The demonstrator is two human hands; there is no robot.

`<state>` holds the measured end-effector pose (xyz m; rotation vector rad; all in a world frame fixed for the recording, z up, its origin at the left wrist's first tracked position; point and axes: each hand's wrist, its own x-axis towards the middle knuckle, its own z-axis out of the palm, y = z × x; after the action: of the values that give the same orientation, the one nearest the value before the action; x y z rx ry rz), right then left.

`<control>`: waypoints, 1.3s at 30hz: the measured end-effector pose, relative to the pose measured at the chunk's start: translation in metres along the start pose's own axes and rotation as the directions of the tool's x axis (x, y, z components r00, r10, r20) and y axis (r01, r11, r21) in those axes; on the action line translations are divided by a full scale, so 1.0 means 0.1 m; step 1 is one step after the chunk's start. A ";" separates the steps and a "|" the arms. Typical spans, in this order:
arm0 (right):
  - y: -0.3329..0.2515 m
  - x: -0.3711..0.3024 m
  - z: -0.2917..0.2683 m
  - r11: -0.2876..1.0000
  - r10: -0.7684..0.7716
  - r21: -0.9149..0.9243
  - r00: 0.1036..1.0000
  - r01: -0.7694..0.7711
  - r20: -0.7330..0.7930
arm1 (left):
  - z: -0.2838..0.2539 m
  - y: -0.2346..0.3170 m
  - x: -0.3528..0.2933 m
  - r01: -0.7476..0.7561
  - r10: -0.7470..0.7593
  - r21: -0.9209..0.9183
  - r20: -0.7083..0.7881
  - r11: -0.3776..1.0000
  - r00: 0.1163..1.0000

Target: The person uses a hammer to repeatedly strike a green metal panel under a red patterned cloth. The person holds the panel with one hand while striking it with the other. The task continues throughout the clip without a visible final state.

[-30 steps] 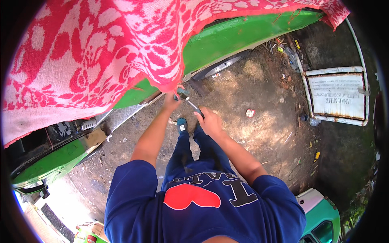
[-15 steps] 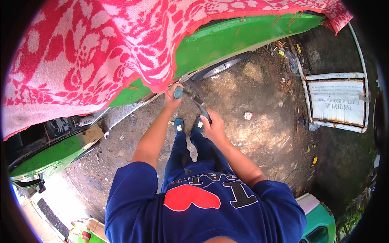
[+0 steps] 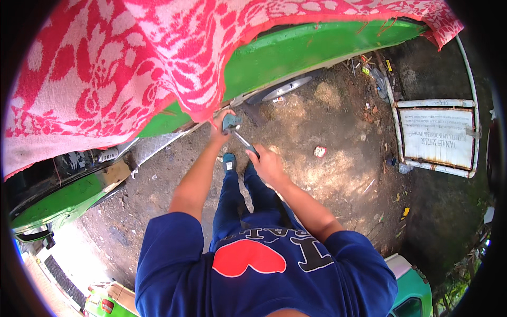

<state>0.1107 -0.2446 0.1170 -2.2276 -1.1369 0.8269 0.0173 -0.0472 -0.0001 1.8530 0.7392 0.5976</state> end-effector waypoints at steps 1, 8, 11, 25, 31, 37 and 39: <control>-0.01 -0.01 0.00 0.996 -0.039 0.077 0.997 0.044 -0.065 | -0.02 -0.03 0.05 -0.025 0.025 0.011 -0.021 1.000 0.999; 0.04 -0.09 0.02 0.956 -0.163 0.179 0.929 0.231 -0.332 | 0.06 0.01 0.03 -0.047 0.047 -0.013 -0.030 0.999 0.998; 0.09 -0.09 0.02 0.975 -0.196 0.039 0.929 0.219 -0.314 | 0.04 -0.13 -0.02 -0.057 0.058 0.036 -0.031 0.998 0.998; 0.07 -0.02 0.01 0.975 -0.169 0.099 0.951 0.201 -0.260 | 0.05 -0.09 0.04 -0.082 0.082 0.010 -0.087 0.997 0.993; 0.15 -0.12 0.15 0.975 -0.143 0.132 0.959 0.179 -0.244 | 0.03 -0.01 -0.07 -0.064 0.064 -0.040 -0.012 0.997 0.998; 0.12 -0.07 0.07 0.975 -0.136 0.125 0.933 0.186 -0.332 | 0.10 -0.11 -0.17 0.165 -0.168 -0.050 -0.062 0.985 0.984; 0.24 0.05 0.08 0.986 -0.151 0.028 0.941 0.167 -0.302 | 0.07 -0.07 -0.17 0.180 -0.181 -0.023 -0.041 0.983 0.983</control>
<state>0.1199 -0.2512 0.0940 -2.0958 -1.1140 0.4294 0.0088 -0.0619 -0.0108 1.7376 0.9164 0.5266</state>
